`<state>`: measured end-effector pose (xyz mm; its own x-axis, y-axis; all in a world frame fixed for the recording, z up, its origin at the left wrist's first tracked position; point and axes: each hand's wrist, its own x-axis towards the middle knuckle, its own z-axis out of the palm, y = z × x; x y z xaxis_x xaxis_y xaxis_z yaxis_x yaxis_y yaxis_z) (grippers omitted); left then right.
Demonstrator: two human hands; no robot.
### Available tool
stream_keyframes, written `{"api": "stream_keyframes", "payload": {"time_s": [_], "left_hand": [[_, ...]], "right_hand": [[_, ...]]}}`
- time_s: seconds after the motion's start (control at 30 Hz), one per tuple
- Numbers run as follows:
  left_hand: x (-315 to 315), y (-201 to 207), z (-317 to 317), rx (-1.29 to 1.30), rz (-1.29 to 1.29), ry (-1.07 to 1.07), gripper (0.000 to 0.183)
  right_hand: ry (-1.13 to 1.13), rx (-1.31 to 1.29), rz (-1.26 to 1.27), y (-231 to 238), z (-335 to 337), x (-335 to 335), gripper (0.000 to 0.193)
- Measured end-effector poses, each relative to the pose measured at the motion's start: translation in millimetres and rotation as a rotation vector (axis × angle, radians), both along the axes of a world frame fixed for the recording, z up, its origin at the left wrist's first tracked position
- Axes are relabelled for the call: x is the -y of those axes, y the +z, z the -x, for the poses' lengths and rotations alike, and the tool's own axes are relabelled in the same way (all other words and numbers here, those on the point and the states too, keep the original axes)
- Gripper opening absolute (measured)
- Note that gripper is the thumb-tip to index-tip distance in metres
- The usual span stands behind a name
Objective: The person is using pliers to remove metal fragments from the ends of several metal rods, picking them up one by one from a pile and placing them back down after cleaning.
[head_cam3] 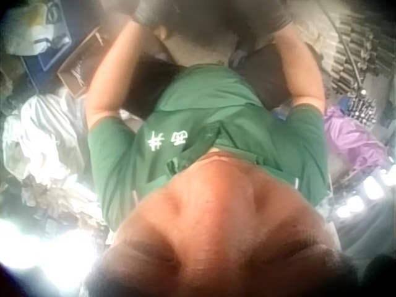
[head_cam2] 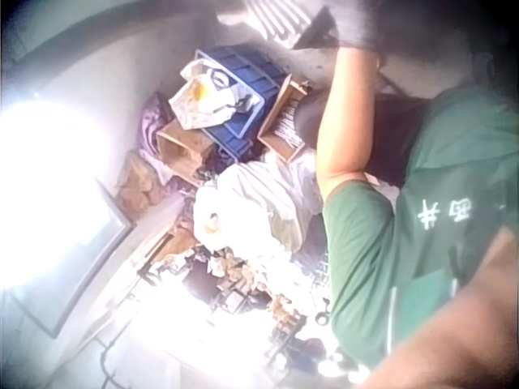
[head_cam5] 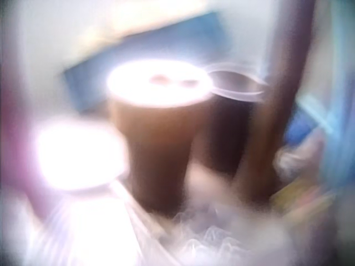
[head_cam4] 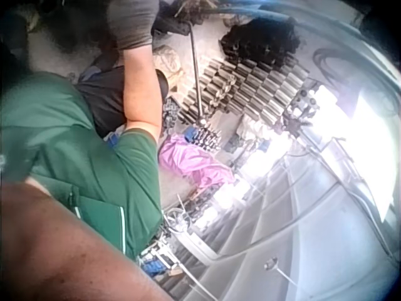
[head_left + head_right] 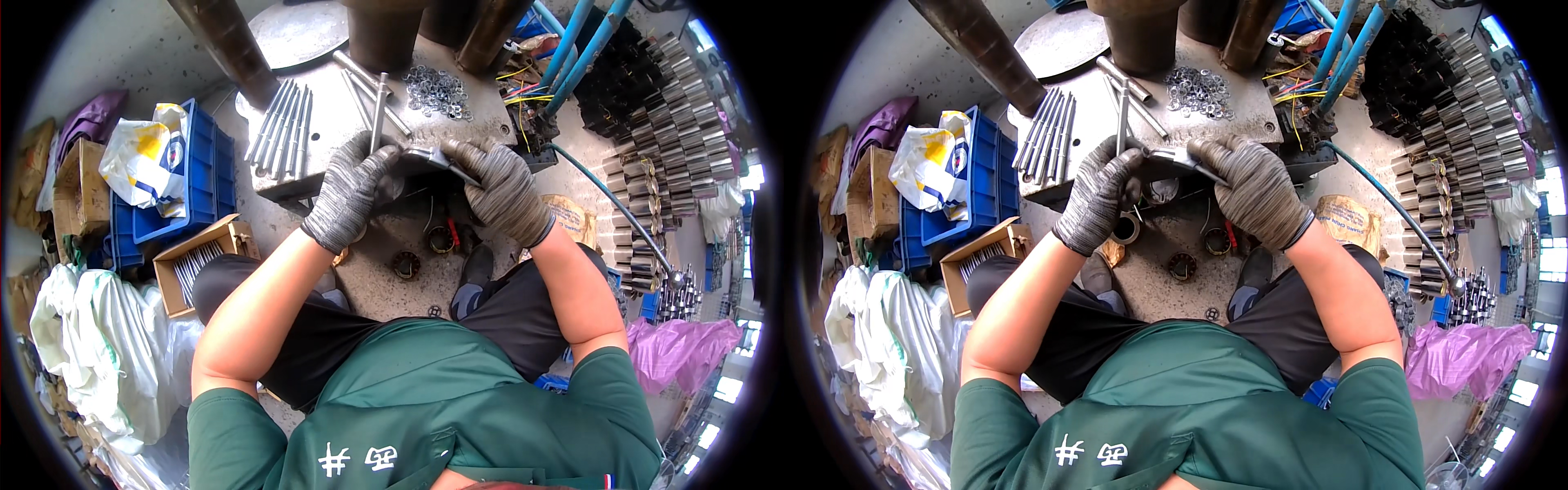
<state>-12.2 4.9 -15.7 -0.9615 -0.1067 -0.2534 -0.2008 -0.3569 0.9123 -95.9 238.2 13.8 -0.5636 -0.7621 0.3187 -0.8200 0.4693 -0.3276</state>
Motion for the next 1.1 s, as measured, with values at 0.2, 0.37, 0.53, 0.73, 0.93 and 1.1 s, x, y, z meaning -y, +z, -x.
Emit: {"api": "stream_keyframes", "payload": {"time_s": [0.2, 0.37, 0.53, 0.73, 0.93, 1.1], "left_hand": [[8.1, -6.8, -3.7, -0.081, 0.085, -0.101, 0.035], [5.1, -9.2, -3.8, -0.082, 0.106, -0.076, 0.029], [5.5, -14.0, -5.5, -0.114, 0.067, -0.049, 0.025], [2.0, -7.0, -7.6, -0.138, 0.169, 0.029, 0.023], [1.7, -4.6, -9.7, -0.104, 0.217, 0.041, 0.023], [3.8, -9.6, -8.1, -0.262, 0.495, -0.035, 0.026]], "right_hand": [[-0.139, 0.201, 0.16, 7.0, 12.5, -6.2, 0.039], [-0.21, 0.37, 0.25, 7.6, 18.2, -20.5, 0.043], [-0.189, 0.393, 0.159, 10.7, 18.4, -24.5, 0.045], [-0.186, 0.52, 0.253, 4.4, 20.3, -32.0, 0.046], [-0.172, 0.617, 0.175, 14.7, 18.9, -32.1, 0.047], [-0.023, 0.485, 0.036, 11.8, 20.5, -34.8, 0.048]]}}
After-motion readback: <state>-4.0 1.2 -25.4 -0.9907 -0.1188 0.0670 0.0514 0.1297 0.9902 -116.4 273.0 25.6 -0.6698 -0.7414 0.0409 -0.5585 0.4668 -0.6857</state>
